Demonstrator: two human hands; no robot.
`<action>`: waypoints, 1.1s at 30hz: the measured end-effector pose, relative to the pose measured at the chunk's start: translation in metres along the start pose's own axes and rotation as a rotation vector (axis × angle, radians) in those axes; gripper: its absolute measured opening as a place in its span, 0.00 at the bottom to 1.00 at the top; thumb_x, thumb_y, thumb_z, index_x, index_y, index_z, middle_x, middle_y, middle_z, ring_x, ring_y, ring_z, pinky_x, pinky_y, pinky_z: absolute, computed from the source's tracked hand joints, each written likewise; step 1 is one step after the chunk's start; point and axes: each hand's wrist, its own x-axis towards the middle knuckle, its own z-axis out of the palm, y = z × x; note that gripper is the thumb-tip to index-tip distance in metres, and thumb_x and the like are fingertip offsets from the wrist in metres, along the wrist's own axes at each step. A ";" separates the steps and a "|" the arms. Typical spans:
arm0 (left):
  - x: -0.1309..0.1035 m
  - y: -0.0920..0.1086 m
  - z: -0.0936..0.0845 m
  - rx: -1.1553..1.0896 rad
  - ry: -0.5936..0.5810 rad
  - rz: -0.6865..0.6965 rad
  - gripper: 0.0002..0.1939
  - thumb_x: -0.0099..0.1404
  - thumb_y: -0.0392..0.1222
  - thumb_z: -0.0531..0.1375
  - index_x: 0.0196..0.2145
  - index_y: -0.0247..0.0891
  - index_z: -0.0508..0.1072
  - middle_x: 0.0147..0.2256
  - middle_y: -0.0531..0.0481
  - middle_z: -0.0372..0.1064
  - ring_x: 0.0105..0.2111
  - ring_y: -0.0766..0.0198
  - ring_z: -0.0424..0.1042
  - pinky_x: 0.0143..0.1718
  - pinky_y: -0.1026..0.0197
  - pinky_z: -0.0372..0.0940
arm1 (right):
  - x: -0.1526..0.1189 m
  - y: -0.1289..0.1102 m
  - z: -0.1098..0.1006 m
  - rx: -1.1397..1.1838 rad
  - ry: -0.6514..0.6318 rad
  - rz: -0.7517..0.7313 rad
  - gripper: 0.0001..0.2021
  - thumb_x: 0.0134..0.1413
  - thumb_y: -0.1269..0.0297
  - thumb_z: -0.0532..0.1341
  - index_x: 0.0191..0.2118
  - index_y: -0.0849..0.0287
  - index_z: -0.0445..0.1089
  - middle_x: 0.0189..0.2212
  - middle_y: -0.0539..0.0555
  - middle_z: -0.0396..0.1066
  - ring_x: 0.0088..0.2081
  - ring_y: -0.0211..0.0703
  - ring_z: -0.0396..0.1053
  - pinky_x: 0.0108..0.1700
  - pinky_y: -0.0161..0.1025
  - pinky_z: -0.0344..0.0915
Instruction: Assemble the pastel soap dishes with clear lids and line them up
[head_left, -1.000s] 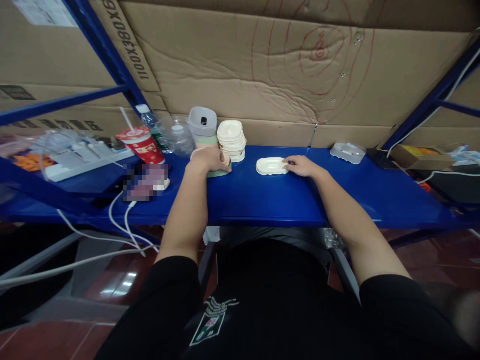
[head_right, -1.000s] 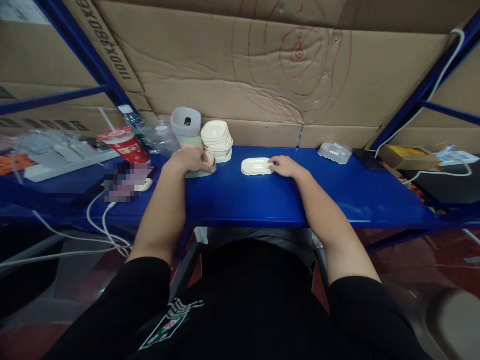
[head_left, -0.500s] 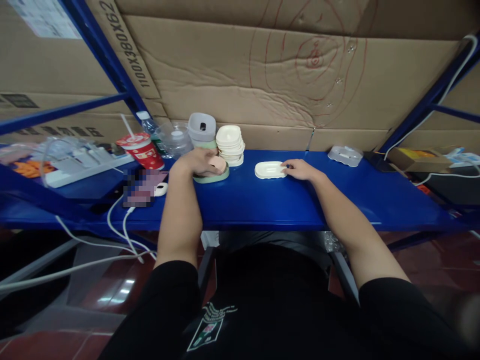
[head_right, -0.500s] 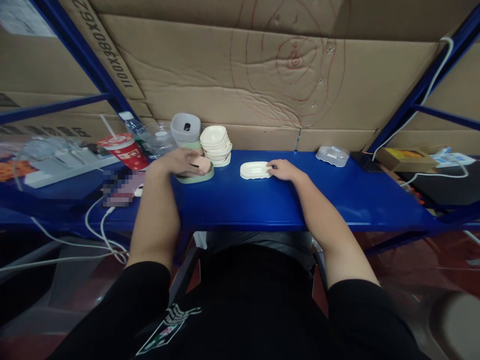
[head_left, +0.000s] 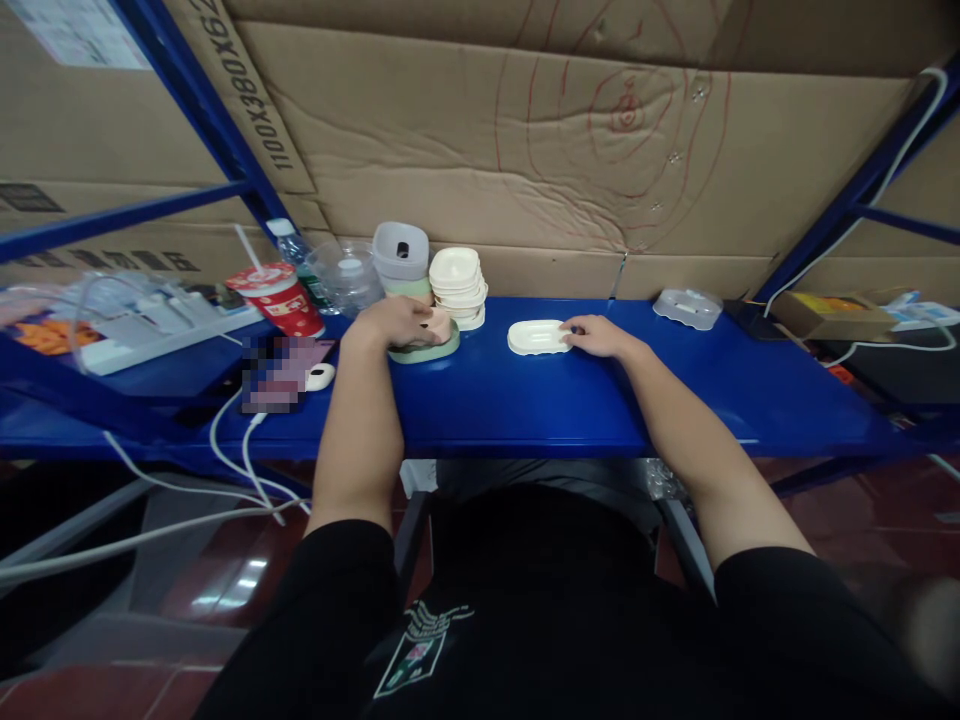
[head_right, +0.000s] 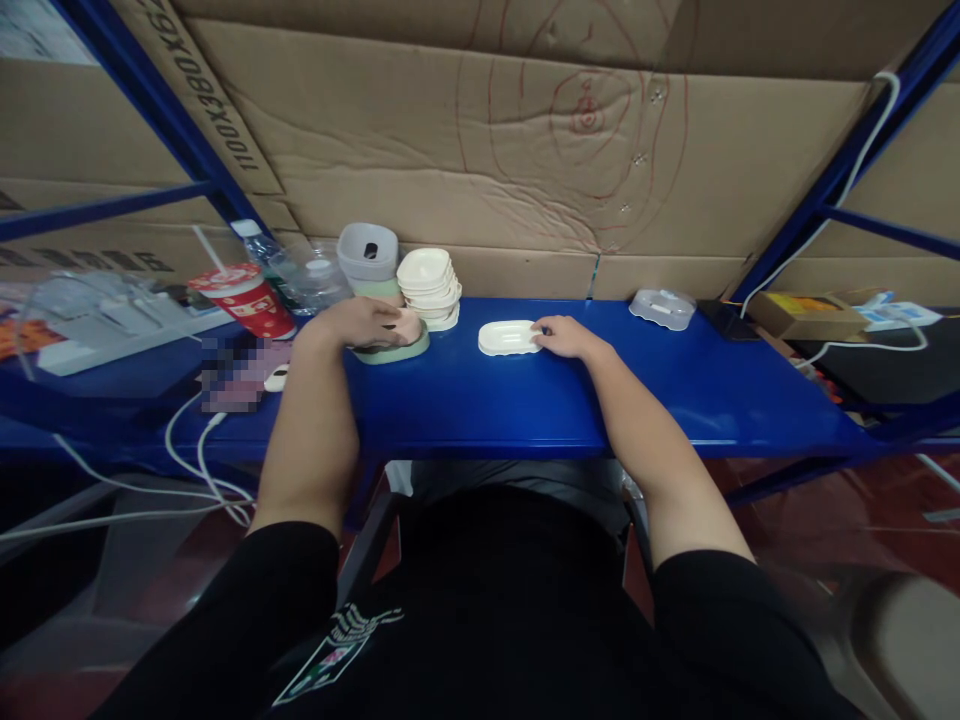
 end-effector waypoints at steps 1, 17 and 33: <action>-0.002 0.003 -0.001 -0.017 0.006 -0.023 0.33 0.57 0.57 0.73 0.59 0.44 0.83 0.51 0.42 0.84 0.48 0.48 0.82 0.46 0.59 0.72 | 0.000 0.000 0.000 0.002 0.001 -0.002 0.20 0.69 0.61 0.65 0.62 0.61 0.79 0.48 0.61 0.84 0.47 0.50 0.80 0.54 0.43 0.72; -0.031 0.055 -0.005 -0.073 0.306 0.211 0.17 0.69 0.54 0.67 0.50 0.45 0.87 0.51 0.43 0.84 0.53 0.44 0.79 0.54 0.49 0.70 | -0.003 -0.007 -0.002 0.073 0.001 -0.015 0.13 0.67 0.63 0.67 0.53 0.57 0.85 0.45 0.57 0.85 0.46 0.48 0.80 0.54 0.42 0.72; -0.009 0.152 0.096 -0.154 0.223 0.841 0.21 0.79 0.43 0.58 0.66 0.42 0.75 0.68 0.41 0.71 0.68 0.52 0.69 0.68 0.50 0.64 | 0.002 -0.008 -0.003 0.378 -0.002 0.115 0.20 0.78 0.53 0.55 0.48 0.63 0.79 0.35 0.58 0.82 0.24 0.37 0.68 0.28 0.34 0.64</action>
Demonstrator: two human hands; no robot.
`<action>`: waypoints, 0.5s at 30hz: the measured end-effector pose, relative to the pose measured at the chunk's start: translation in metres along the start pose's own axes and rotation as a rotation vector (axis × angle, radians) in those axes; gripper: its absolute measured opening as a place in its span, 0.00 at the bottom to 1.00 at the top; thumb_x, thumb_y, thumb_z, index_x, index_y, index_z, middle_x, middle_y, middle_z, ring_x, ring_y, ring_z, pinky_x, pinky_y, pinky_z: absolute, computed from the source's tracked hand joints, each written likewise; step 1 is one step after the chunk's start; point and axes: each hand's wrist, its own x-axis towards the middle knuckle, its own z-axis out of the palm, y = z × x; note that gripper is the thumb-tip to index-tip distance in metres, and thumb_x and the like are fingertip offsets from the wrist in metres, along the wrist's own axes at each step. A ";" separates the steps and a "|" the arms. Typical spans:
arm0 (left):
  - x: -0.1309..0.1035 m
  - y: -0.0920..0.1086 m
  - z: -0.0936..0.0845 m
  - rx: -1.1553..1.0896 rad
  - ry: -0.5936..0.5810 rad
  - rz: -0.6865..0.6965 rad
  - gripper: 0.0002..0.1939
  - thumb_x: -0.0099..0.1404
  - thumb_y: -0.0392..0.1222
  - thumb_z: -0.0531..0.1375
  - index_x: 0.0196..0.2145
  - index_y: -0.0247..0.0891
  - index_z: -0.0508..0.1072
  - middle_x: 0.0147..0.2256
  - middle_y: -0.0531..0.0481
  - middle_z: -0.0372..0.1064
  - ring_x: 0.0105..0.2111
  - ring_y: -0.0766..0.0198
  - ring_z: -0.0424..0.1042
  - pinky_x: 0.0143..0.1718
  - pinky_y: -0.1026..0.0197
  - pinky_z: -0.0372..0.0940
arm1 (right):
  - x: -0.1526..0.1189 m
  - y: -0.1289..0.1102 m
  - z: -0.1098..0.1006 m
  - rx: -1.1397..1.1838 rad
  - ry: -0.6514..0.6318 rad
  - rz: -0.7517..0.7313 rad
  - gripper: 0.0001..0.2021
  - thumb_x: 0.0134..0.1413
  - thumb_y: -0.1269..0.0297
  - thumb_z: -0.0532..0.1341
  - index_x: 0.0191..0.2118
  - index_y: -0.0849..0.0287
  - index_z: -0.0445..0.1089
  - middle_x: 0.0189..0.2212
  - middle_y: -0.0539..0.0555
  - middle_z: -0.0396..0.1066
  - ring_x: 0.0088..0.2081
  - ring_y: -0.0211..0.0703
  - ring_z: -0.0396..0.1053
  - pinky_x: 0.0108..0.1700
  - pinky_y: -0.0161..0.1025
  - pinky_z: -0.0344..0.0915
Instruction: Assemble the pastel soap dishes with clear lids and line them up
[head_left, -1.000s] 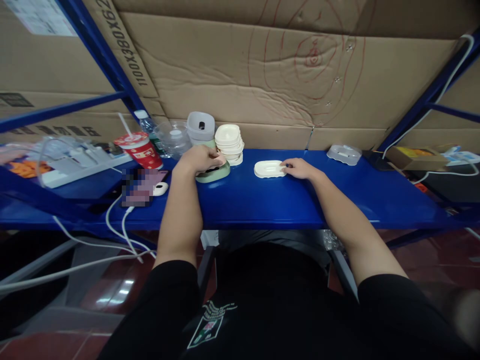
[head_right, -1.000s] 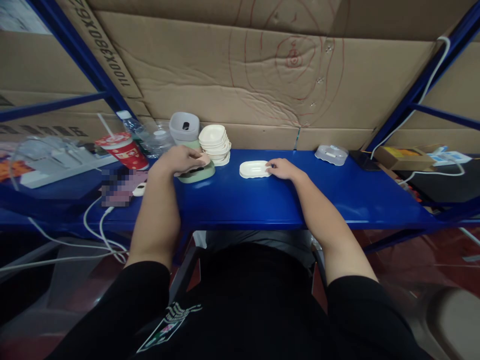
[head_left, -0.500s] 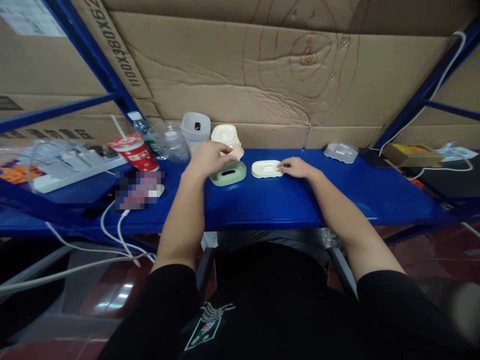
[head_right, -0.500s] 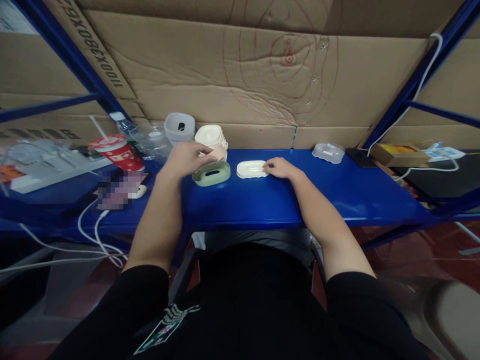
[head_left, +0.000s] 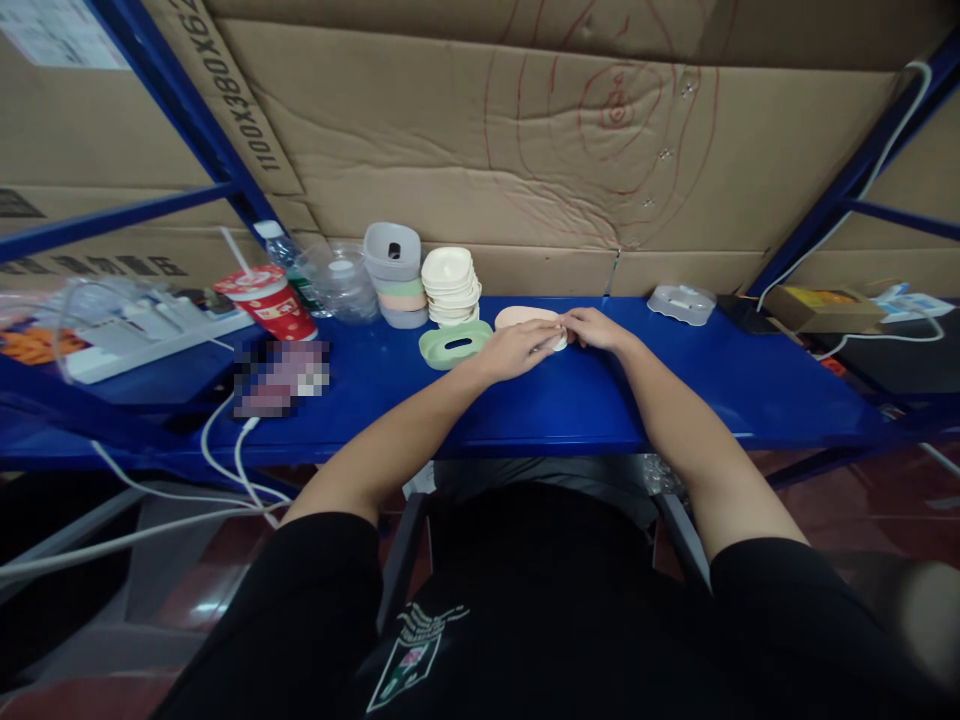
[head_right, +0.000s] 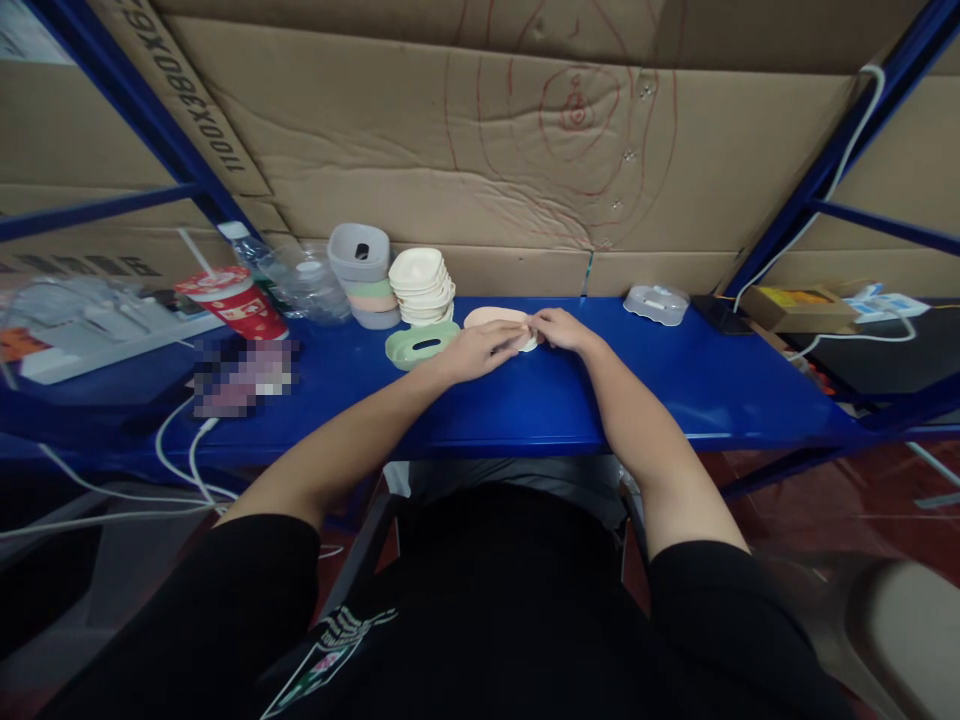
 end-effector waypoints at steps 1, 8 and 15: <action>-0.002 -0.002 0.000 -0.020 0.042 -0.003 0.22 0.79 0.43 0.58 0.66 0.42 0.75 0.68 0.41 0.70 0.69 0.52 0.69 0.69 0.50 0.64 | 0.000 0.000 0.001 -0.016 0.003 -0.007 0.17 0.76 0.56 0.57 0.47 0.62 0.79 0.35 0.58 0.82 0.24 0.37 0.69 0.29 0.33 0.65; -0.014 -0.017 -0.016 0.144 0.080 -0.396 0.45 0.64 0.58 0.73 0.71 0.34 0.68 0.71 0.28 0.64 0.69 0.33 0.65 0.69 0.36 0.59 | 0.000 -0.006 0.004 -0.100 0.071 0.078 0.16 0.72 0.62 0.55 0.48 0.62 0.80 0.38 0.58 0.84 0.26 0.41 0.73 0.31 0.36 0.67; -0.012 -0.022 -0.010 0.248 -0.025 -0.484 0.39 0.71 0.53 0.67 0.72 0.34 0.66 0.62 0.29 0.75 0.62 0.32 0.71 0.67 0.32 0.52 | 0.002 -0.004 0.004 -0.307 0.128 -0.013 0.25 0.76 0.45 0.56 0.48 0.62 0.82 0.47 0.64 0.84 0.46 0.53 0.80 0.47 0.40 0.70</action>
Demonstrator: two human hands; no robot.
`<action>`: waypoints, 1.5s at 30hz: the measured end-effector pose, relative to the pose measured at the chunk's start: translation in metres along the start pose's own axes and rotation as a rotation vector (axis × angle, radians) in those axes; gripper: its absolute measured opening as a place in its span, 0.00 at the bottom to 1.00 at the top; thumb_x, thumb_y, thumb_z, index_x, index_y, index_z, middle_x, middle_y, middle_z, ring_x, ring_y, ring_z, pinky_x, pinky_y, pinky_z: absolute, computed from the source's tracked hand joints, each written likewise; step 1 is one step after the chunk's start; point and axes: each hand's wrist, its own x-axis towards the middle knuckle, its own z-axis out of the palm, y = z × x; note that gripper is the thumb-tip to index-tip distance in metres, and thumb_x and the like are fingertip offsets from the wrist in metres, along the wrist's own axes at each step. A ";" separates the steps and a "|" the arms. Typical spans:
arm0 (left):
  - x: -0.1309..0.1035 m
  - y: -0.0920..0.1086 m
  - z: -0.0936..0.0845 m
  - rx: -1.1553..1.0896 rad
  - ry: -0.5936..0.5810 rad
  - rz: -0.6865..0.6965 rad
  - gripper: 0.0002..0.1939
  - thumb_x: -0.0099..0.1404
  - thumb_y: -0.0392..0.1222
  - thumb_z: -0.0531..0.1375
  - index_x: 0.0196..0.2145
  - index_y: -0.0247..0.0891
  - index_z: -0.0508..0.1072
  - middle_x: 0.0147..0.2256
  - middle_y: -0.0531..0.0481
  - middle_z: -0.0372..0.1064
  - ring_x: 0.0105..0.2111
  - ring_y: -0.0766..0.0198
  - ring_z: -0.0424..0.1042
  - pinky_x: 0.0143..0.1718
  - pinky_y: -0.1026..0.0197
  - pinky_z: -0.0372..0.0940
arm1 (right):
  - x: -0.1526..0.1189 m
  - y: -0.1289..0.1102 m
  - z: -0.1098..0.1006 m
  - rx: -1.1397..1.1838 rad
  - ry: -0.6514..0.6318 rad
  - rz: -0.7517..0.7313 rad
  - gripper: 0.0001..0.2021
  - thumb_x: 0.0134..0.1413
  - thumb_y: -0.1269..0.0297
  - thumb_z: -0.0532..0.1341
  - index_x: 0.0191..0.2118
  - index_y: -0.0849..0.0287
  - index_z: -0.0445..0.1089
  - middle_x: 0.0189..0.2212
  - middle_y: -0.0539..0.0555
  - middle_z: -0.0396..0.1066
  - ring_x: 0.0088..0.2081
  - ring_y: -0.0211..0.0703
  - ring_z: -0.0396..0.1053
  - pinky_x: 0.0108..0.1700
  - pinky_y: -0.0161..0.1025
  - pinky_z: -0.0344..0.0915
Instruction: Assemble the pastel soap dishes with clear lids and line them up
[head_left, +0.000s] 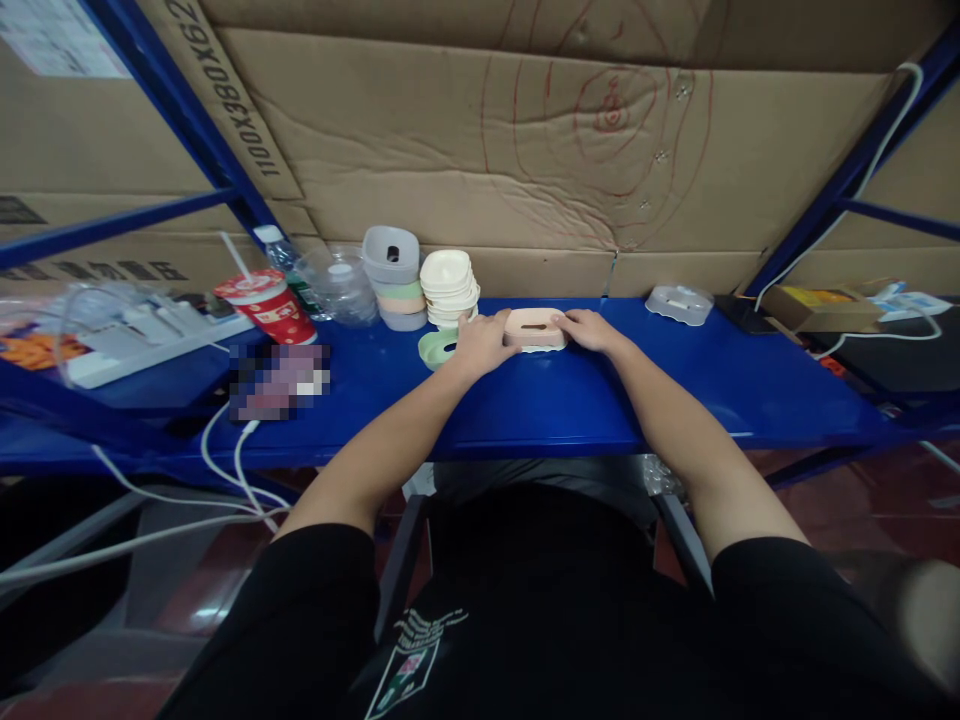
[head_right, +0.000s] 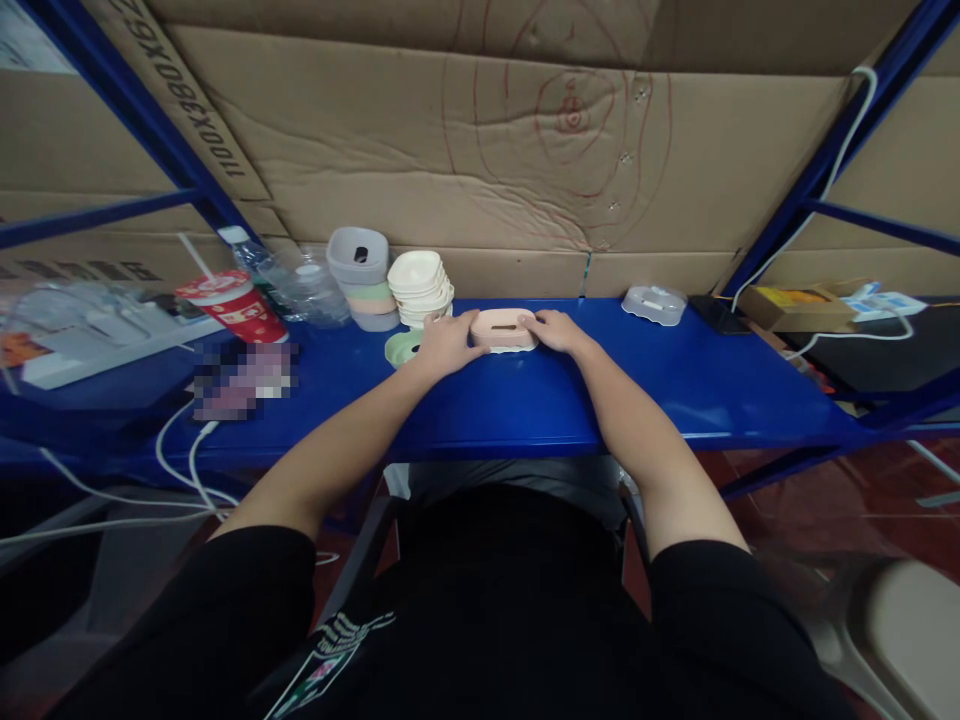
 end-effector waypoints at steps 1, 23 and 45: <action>0.000 0.001 0.001 0.002 0.016 0.007 0.38 0.71 0.53 0.67 0.72 0.34 0.66 0.62 0.29 0.75 0.62 0.32 0.72 0.67 0.32 0.51 | 0.001 0.001 0.000 -0.030 -0.006 -0.004 0.25 0.74 0.44 0.58 0.47 0.62 0.82 0.48 0.65 0.84 0.48 0.55 0.79 0.48 0.40 0.70; 0.001 0.004 -0.004 0.036 -0.094 0.057 0.18 0.74 0.53 0.67 0.53 0.38 0.80 0.53 0.34 0.81 0.59 0.37 0.75 0.65 0.37 0.54 | 0.004 0.000 0.004 -0.114 0.023 0.165 0.19 0.70 0.53 0.57 0.44 0.60 0.83 0.48 0.63 0.84 0.49 0.55 0.79 0.43 0.39 0.68; -0.002 -0.077 -0.051 0.071 -0.334 -0.054 0.56 0.53 0.69 0.73 0.74 0.43 0.68 0.70 0.35 0.68 0.68 0.36 0.69 0.67 0.46 0.62 | 0.001 0.019 -0.002 -0.121 0.018 0.031 0.20 0.70 0.51 0.62 0.54 0.59 0.82 0.52 0.63 0.83 0.51 0.55 0.79 0.51 0.44 0.71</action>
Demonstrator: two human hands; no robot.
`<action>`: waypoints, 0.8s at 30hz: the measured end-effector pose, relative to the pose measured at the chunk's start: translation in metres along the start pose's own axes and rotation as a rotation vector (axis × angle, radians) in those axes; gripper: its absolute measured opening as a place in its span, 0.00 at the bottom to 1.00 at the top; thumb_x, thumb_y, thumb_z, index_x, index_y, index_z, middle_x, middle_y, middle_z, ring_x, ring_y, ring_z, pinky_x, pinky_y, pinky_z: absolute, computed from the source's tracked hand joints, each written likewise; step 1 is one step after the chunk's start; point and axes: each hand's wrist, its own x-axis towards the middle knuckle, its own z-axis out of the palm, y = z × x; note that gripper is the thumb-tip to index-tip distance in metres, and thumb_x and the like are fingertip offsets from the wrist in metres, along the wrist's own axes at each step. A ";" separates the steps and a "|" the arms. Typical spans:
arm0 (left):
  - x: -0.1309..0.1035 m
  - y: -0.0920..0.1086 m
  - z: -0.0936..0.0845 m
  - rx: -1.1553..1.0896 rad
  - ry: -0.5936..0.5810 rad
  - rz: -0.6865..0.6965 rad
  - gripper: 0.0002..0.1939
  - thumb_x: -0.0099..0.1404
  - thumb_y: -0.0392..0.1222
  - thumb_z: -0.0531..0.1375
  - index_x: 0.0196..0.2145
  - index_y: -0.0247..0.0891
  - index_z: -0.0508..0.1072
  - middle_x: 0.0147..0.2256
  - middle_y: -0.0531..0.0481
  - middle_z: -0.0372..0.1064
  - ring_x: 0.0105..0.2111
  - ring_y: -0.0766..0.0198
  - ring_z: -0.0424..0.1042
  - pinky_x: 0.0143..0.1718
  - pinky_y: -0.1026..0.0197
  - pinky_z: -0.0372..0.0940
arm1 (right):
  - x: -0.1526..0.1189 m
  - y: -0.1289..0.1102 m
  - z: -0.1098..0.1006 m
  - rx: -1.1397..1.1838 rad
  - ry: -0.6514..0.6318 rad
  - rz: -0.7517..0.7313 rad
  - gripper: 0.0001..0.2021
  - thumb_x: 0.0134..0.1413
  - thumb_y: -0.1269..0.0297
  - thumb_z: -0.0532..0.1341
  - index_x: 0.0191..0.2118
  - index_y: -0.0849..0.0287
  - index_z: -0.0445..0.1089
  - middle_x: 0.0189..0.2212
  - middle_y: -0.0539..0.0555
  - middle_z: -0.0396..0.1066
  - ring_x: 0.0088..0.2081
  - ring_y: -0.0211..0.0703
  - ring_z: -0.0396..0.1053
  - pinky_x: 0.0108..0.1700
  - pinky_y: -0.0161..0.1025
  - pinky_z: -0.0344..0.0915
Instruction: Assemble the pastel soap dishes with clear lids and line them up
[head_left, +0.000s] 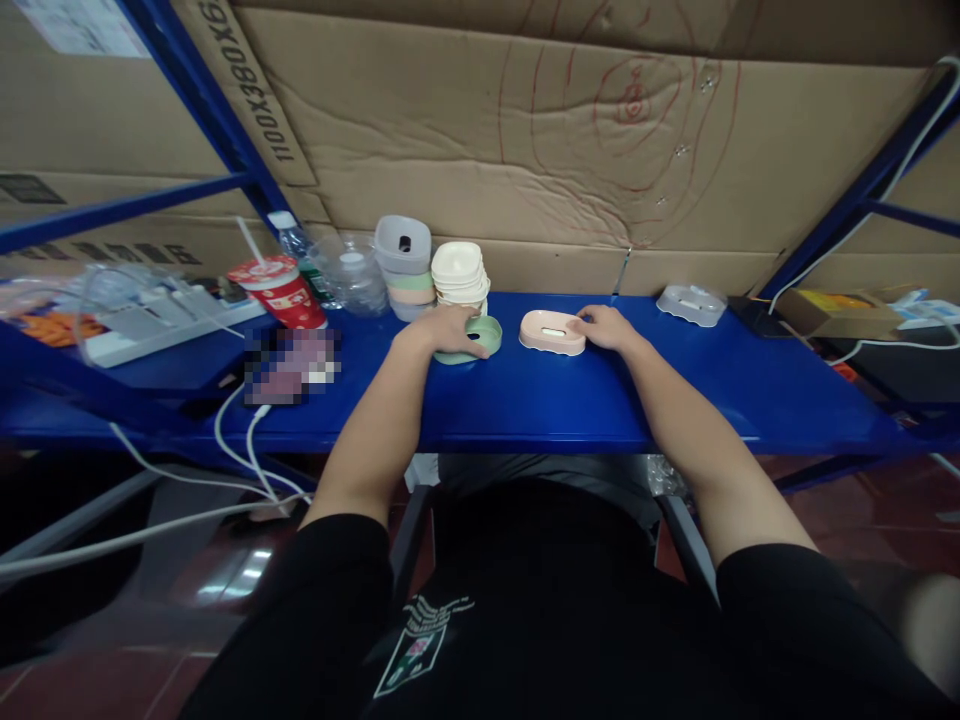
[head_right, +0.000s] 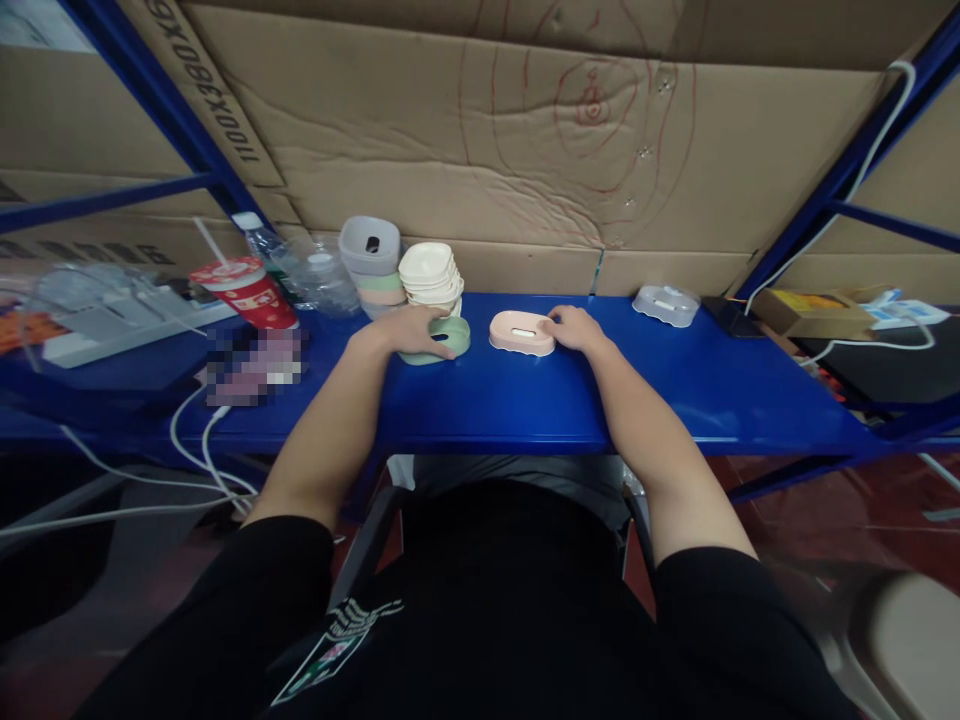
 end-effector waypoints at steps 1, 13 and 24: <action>-0.001 0.000 -0.001 -0.004 -0.012 -0.015 0.55 0.53 0.68 0.73 0.73 0.44 0.69 0.69 0.35 0.69 0.67 0.36 0.70 0.66 0.45 0.63 | 0.000 -0.001 0.000 -0.001 -0.004 0.003 0.20 0.70 0.51 0.63 0.54 0.59 0.82 0.52 0.62 0.83 0.51 0.55 0.79 0.50 0.43 0.71; -0.021 -0.062 -0.026 -0.383 0.554 -0.338 0.23 0.69 0.53 0.66 0.54 0.37 0.80 0.54 0.41 0.81 0.55 0.48 0.78 0.60 0.50 0.68 | -0.001 -0.002 -0.002 0.000 -0.022 -0.021 0.19 0.70 0.51 0.63 0.53 0.59 0.82 0.51 0.62 0.84 0.50 0.56 0.80 0.49 0.43 0.71; -0.029 -0.095 -0.020 -0.384 0.799 -0.747 0.21 0.71 0.45 0.61 0.60 0.40 0.75 0.58 0.38 0.78 0.63 0.39 0.72 0.63 0.39 0.63 | -0.003 -0.005 -0.004 0.003 -0.046 -0.050 0.19 0.70 0.52 0.62 0.55 0.59 0.81 0.52 0.62 0.83 0.50 0.55 0.80 0.50 0.43 0.71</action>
